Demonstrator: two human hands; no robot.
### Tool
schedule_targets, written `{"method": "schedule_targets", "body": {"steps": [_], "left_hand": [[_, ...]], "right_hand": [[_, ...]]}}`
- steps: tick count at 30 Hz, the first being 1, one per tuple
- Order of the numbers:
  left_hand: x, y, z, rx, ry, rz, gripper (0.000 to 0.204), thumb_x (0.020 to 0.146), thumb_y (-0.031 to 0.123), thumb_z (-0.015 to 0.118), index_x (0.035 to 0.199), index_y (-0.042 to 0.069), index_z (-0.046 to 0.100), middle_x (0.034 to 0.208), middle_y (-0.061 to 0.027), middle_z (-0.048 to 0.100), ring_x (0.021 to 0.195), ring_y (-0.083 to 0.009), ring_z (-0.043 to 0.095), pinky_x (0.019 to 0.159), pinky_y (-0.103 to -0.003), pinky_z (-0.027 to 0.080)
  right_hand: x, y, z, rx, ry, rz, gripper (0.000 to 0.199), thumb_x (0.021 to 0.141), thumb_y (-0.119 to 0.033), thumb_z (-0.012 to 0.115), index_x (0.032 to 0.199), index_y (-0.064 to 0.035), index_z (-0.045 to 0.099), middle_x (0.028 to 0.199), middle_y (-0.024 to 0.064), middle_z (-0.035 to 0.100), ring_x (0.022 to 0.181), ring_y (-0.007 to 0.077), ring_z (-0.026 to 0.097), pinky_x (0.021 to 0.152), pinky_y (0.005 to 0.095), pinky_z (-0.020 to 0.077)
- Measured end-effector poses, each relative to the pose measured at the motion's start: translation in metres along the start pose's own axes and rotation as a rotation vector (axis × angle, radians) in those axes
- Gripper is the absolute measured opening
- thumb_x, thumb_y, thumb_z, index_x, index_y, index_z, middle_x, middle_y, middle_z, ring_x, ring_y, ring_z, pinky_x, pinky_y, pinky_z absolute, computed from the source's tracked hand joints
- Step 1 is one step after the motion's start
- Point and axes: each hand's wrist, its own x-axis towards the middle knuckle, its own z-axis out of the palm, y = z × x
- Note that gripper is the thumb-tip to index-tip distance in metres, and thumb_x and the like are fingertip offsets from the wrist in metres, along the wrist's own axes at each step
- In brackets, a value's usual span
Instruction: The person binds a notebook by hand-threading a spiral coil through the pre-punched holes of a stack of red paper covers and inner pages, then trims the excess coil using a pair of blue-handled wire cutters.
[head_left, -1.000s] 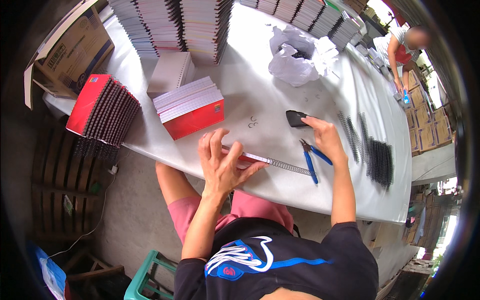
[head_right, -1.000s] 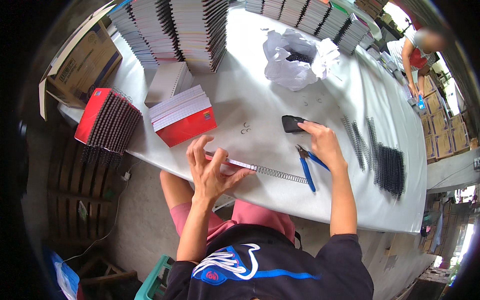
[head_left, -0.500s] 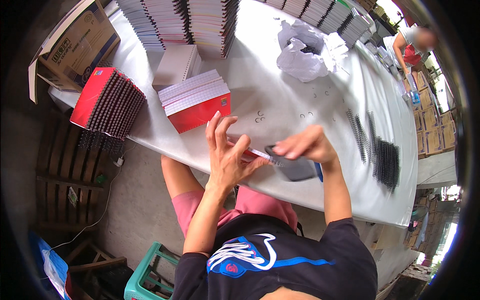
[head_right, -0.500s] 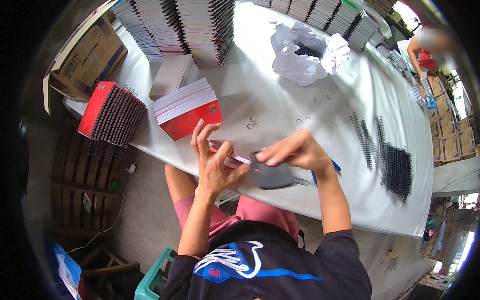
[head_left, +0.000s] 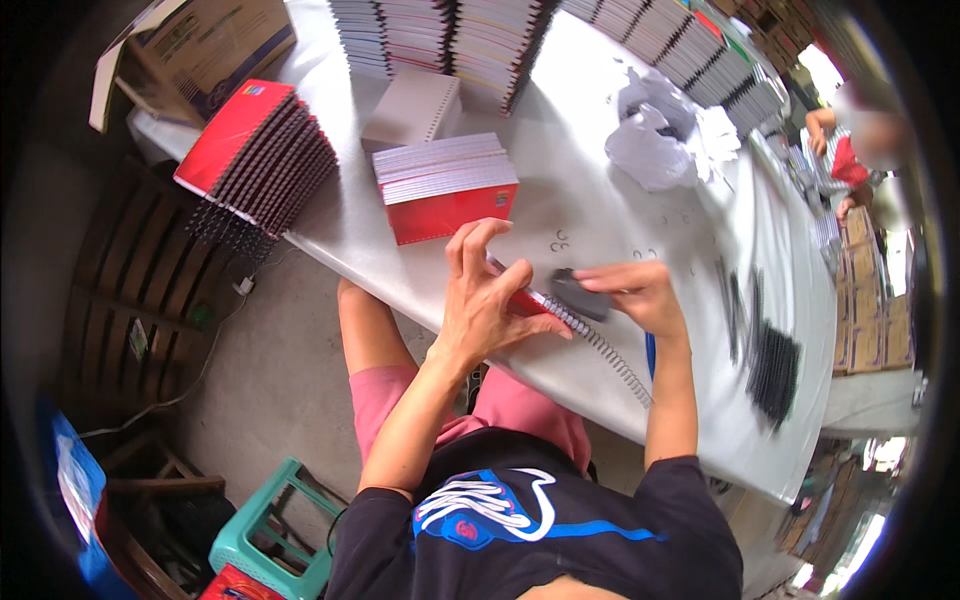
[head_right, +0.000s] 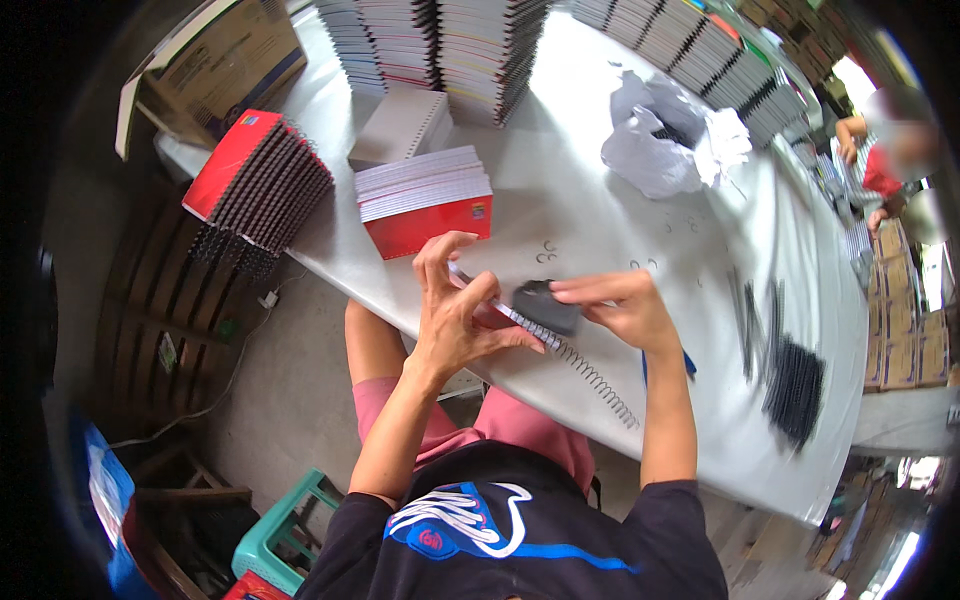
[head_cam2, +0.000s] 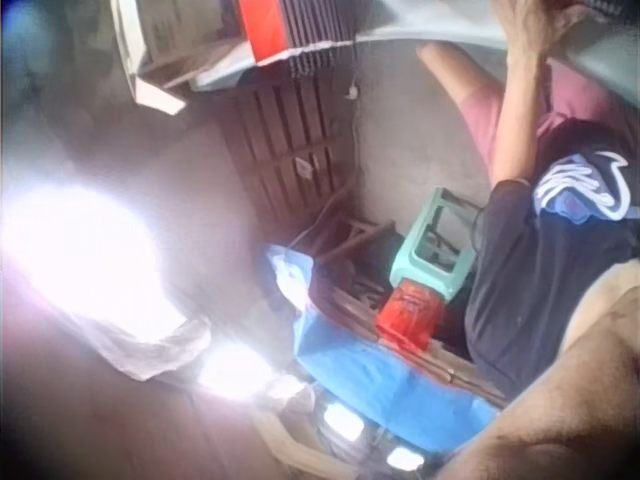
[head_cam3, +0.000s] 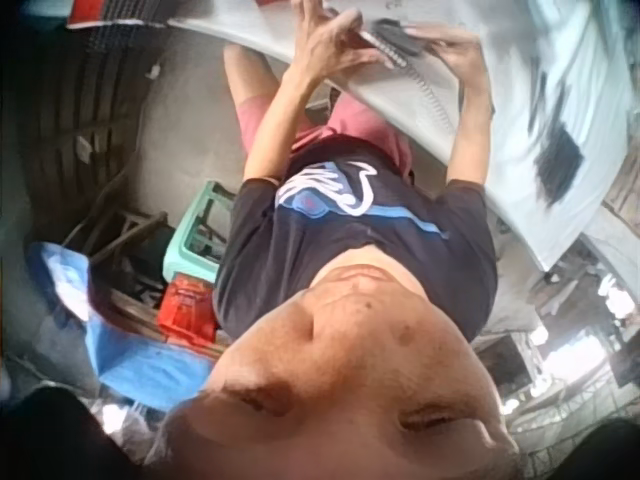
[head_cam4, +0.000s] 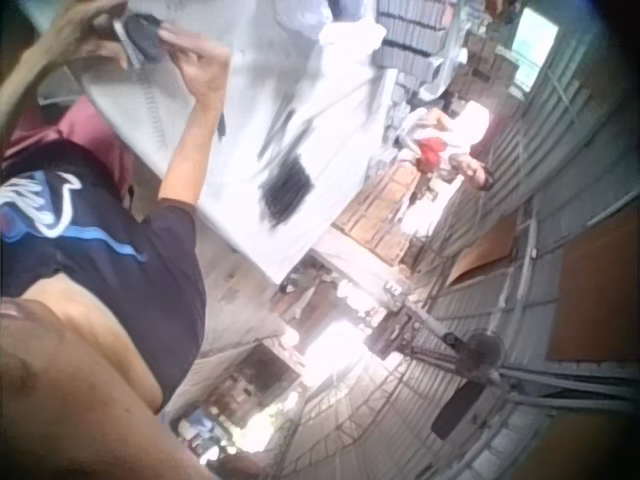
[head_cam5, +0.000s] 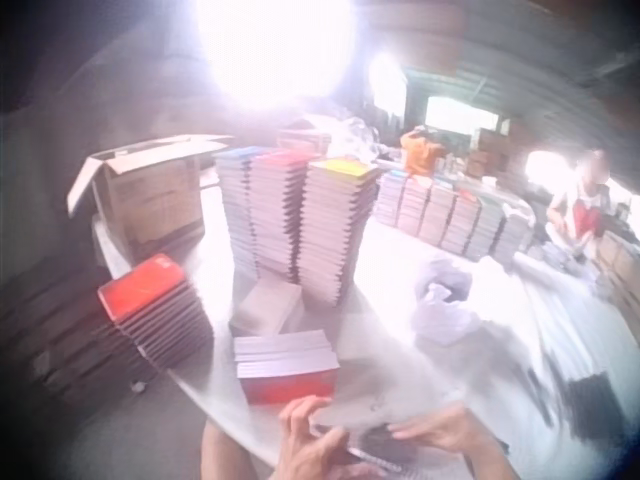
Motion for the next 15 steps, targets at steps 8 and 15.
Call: {"method": "schedule_targets", "body": {"steps": [8, 15], "left_hand": [[0.000, -0.014, 0.005, -0.318, 0.047, -0.133, 0.074, 0.034, 0.043, 0.092, 0.081, 0.006, 0.049, 0.117, -0.0145, 0.031, 0.094, -0.0311, 0.045, 0.074, -0.041, 0.046], [-0.002, -0.024, 0.011, -0.456, 0.157, -0.193, 0.095, 0.032, 0.039, 0.094, 0.101, 0.007, 0.038, 0.115, -0.0167, 0.032, 0.108, -0.0327, 0.040, 0.086, -0.044, 0.043]], "right_hand": [[0.002, -0.009, 0.011, 0.474, 0.004, -0.252, 0.032, 0.060, 0.014, 0.060, 0.086, -0.0021, 0.073, 0.098, 0.0219, 0.067, 0.091, 0.0295, 0.068, 0.078, 0.0316, 0.0535], [0.019, -0.008, 0.013, 0.287, -0.028, -0.160, 0.036, 0.064, 0.015, 0.055, 0.091, -0.0021, 0.072, 0.098, 0.0168, 0.069, 0.093, 0.0248, 0.067, 0.081, 0.0292, 0.0522]]}}
